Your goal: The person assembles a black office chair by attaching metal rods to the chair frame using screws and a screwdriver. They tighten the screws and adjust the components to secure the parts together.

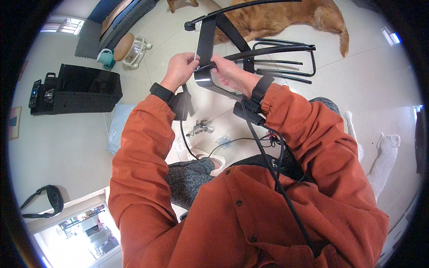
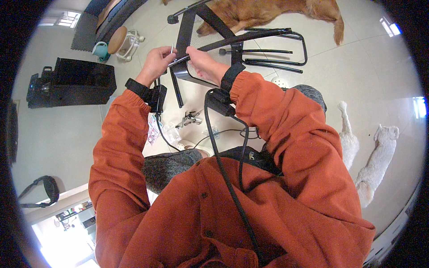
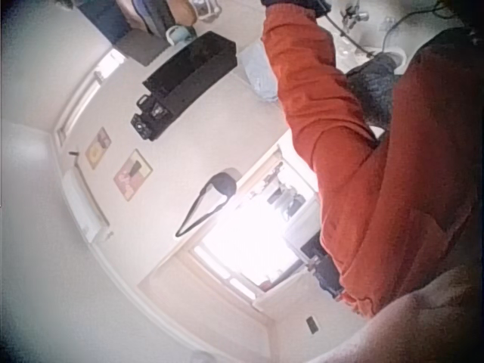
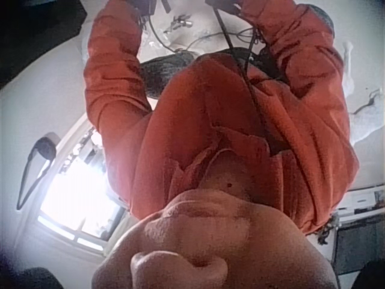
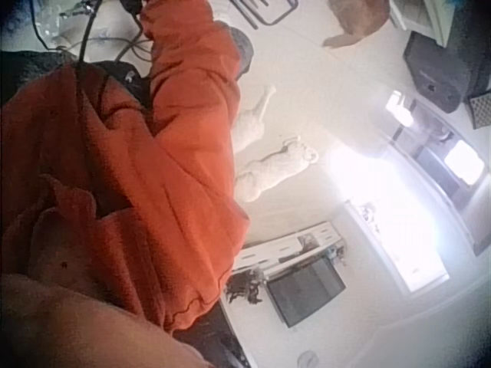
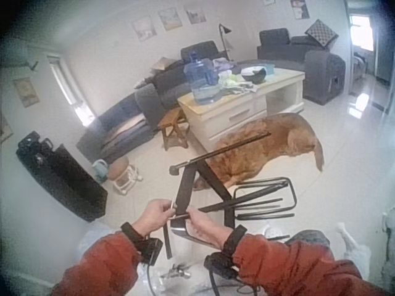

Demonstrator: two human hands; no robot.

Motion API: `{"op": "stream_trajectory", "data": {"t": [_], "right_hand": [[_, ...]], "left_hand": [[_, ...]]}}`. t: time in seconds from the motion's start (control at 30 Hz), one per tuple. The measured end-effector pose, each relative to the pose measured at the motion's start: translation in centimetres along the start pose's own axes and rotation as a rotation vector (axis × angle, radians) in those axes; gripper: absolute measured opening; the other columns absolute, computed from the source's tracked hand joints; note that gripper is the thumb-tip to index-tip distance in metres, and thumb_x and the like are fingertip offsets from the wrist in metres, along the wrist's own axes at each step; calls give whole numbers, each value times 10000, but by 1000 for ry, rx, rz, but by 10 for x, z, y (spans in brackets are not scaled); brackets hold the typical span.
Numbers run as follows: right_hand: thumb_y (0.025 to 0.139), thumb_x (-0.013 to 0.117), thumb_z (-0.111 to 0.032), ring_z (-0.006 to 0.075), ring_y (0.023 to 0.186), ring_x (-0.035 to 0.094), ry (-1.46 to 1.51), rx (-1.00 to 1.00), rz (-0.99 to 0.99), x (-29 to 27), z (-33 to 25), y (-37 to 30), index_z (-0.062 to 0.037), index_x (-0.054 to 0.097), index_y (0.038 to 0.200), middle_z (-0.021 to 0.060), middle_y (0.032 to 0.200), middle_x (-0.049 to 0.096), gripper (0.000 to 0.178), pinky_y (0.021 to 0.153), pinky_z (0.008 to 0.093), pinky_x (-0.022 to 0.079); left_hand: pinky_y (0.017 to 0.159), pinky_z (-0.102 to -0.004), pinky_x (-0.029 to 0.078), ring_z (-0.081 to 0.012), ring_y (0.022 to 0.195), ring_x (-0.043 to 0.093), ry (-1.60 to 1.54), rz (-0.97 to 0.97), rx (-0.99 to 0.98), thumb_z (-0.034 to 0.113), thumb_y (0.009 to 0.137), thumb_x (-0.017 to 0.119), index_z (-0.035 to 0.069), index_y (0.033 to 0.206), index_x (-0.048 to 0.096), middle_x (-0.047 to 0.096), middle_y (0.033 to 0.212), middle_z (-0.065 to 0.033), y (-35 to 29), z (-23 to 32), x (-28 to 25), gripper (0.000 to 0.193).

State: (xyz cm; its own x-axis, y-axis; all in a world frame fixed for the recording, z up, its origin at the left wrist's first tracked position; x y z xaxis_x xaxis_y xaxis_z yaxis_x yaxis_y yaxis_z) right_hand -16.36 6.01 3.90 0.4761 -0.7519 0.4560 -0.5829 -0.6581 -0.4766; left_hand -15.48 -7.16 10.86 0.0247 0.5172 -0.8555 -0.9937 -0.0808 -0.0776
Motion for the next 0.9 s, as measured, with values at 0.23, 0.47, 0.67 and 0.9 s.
{"op": "stream_trajectory", "data": {"t": [0.23,0.47,0.67,0.9], "right_hand": [[837,386,-443,76,409,251,-67,18,5,-2,6,9,-155,430,638,-65,513,337,353,384,256,171],[823,383,-452,110,411,271,-50,-20,-30,-3,2,7,-129,429,648,-29,513,329,371,380,282,210],[829,384,-437,108,435,290,-45,35,-21,-3,2,7,-126,441,697,-30,550,361,342,402,293,240],[826,420,-445,25,384,268,-27,66,-25,-3,5,6,-188,445,653,-107,527,396,311,370,219,164]], "left_hand": [[697,-373,467,-308,757,598,142,120,116,140,747,573,46,918,641,619,808,-164,-6,11,-3,206],[676,-379,460,-302,735,589,177,155,210,149,751,571,57,914,637,602,803,-157,-6,14,-3,198],[634,-364,452,-284,674,568,120,150,263,132,759,568,60,911,630,575,754,-136,-11,16,-2,179],[614,-289,447,-183,654,559,212,95,289,143,811,566,43,1019,608,567,788,-102,-11,15,-2,235]]}}
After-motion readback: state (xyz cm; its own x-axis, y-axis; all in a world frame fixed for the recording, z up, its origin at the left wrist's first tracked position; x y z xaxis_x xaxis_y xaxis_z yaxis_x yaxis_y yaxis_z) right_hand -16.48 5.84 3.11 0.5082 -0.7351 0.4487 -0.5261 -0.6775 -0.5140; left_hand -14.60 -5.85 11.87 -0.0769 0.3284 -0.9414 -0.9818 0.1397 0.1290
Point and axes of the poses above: each hand's wrist, its own y-axis towards the middle knuckle, its own x-axis out of the palm, z = x × y, the point moved 6 cm from there along y, towards the middle knuckle
